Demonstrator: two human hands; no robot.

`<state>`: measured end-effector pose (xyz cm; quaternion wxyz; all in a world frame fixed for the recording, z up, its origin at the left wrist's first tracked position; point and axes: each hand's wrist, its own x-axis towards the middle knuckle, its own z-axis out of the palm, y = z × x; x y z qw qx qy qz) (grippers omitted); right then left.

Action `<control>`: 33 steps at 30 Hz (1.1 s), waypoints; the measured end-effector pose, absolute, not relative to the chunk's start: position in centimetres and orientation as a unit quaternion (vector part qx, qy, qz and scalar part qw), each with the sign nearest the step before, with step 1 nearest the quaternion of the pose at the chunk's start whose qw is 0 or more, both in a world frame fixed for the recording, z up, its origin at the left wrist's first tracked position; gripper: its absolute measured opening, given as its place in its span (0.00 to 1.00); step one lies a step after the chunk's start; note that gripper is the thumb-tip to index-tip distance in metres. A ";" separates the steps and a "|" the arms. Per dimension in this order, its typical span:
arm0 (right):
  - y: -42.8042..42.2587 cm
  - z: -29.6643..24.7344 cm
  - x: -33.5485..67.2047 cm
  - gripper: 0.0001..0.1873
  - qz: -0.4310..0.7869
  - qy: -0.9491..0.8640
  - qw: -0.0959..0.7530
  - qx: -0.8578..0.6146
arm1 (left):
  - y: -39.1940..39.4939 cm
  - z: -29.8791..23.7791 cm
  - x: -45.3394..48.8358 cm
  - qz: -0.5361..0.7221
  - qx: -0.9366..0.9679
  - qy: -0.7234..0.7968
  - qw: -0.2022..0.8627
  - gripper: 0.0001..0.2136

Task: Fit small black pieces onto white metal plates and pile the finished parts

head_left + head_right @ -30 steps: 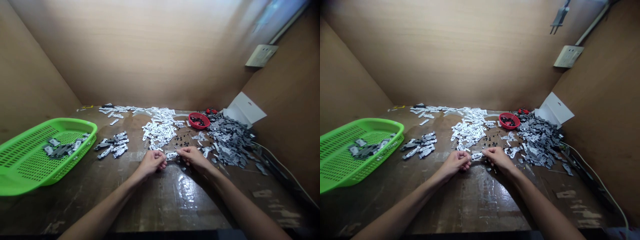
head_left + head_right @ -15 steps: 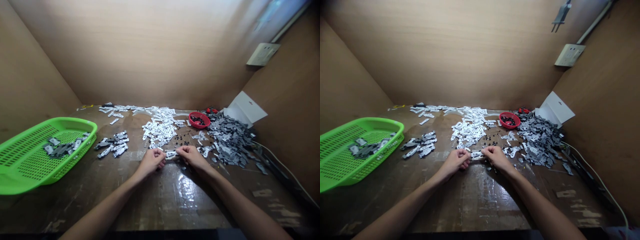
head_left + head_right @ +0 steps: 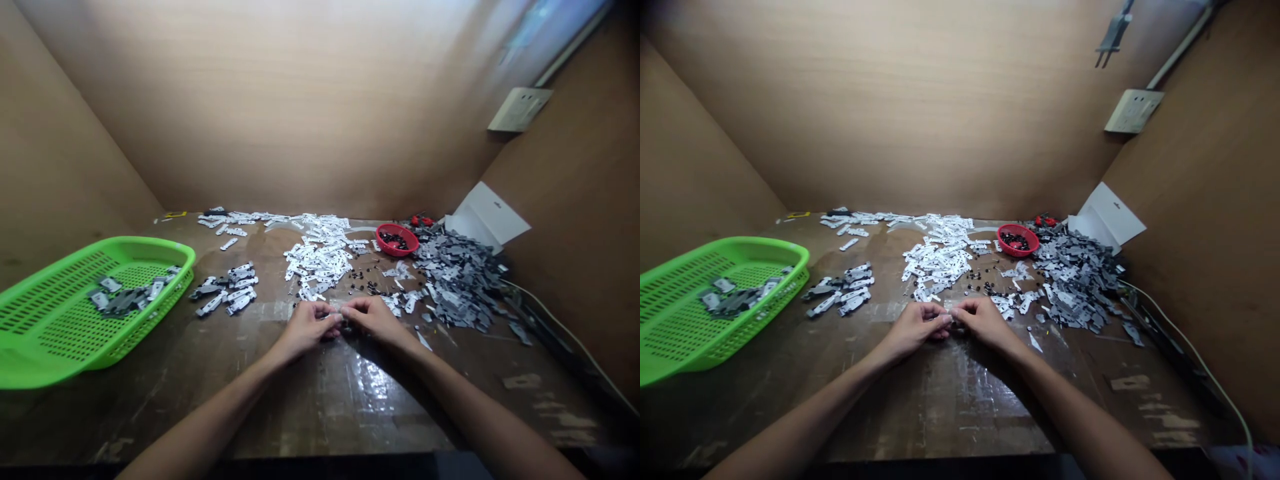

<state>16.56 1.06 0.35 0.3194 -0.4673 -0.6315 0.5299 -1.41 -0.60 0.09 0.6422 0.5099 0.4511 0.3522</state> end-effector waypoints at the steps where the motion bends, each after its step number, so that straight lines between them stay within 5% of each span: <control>1: 1.1 0.2 16.6 0.17 0.517 -0.636 0.325 -0.471 | -0.6 0.1 -1.4 0.349 0.515 0.451 0.641 0.16; 10: 1.2 0.3 17.1 0.17 0.440 -0.727 0.272 -0.451 | -0.7 -0.4 -1.6 0.342 0.550 0.437 0.624 0.15; 21: 1.3 -0.1 17.4 0.17 0.536 -0.655 0.258 -0.465 | -0.6 0.1 -1.6 0.362 0.518 0.455 0.628 0.15; 33: 0.2 -0.3 15.5 0.11 0.401 -0.690 0.359 -0.484 | -0.8 0.1 -1.3 0.397 0.541 0.432 0.603 0.16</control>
